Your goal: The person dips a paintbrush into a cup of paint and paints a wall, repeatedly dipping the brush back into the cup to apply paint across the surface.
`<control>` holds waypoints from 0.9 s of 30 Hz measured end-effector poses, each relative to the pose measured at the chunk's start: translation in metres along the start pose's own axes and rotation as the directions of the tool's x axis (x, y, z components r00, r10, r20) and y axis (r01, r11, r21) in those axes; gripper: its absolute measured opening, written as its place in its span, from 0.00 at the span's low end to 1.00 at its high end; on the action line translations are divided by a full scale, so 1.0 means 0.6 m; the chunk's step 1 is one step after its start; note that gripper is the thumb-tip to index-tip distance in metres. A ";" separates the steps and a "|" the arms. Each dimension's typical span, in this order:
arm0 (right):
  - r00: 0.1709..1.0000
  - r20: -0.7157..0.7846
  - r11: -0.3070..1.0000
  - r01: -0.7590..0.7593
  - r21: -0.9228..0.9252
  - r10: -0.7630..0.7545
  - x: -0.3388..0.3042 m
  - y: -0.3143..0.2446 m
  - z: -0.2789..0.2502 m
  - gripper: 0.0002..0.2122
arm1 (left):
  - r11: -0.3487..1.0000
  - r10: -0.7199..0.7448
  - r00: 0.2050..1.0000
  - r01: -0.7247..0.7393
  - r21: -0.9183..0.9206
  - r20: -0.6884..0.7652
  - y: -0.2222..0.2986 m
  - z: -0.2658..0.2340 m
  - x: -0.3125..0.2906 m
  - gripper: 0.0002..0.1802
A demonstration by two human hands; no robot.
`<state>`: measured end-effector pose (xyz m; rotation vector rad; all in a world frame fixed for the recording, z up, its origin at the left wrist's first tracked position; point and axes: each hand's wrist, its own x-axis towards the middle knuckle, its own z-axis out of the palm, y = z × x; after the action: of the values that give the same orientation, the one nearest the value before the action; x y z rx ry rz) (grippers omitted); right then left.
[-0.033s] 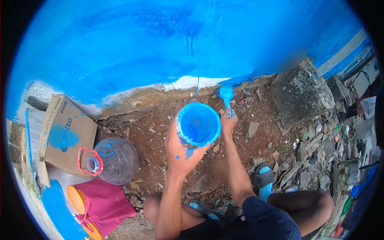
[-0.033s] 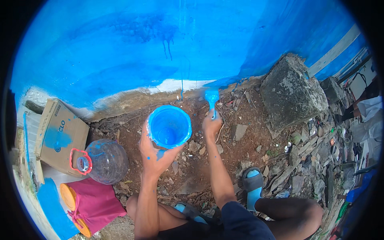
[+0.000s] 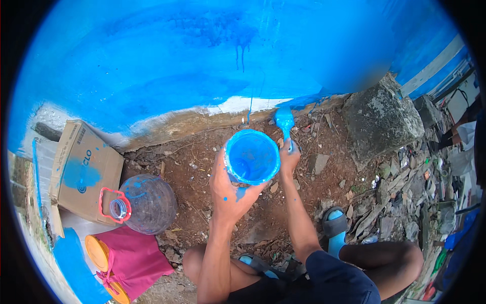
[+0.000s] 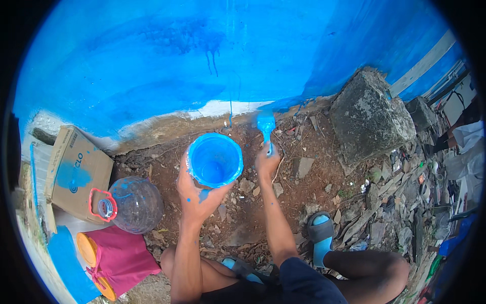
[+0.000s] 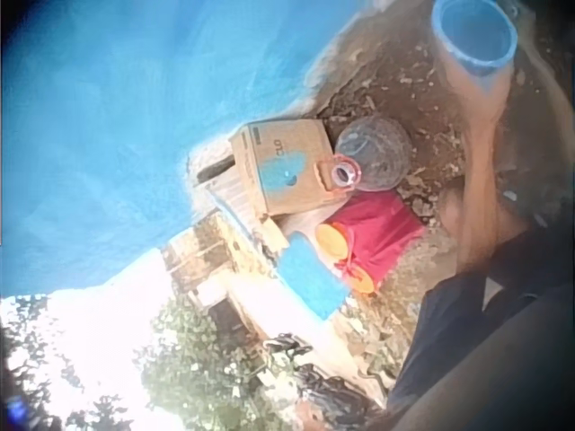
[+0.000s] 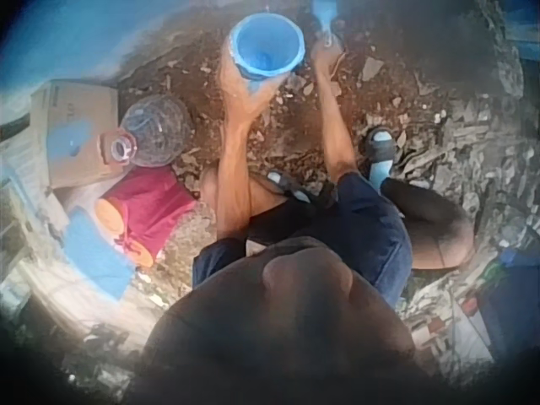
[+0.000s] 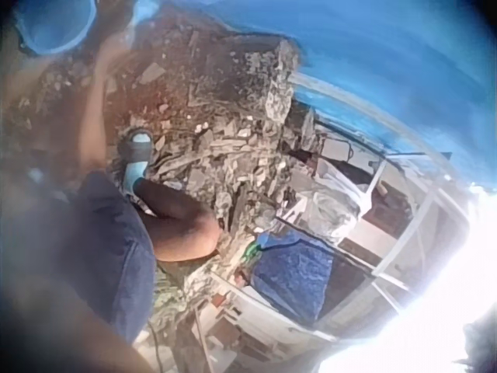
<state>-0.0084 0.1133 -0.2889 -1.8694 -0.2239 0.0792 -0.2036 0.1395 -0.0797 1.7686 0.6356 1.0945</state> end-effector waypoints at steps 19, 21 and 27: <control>0.958 -0.285 0.999 0.041 0.036 -0.029 0.045 -0.041 -0.035 0.16 | 0.994 0.066 0.997 -0.063 0.092 -0.028 0.018 0.005 -0.009 0.42; 0.955 -0.297 0.999 0.022 0.042 -0.009 0.066 -0.034 -0.024 0.16 | 0.995 0.054 0.999 -0.054 0.081 0.003 0.023 0.009 -0.006 0.43; 0.881 0.104 0.887 0.455 0.075 -0.461 -0.075 -0.049 -0.008 0.11 | 0.996 0.041 0.999 -0.040 0.081 -0.004 0.003 0.003 -0.010 0.43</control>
<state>-0.0549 0.1084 -0.2619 -1.7185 -0.7371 -0.1303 -0.2047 0.1333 -0.0809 1.8557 0.6580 1.1151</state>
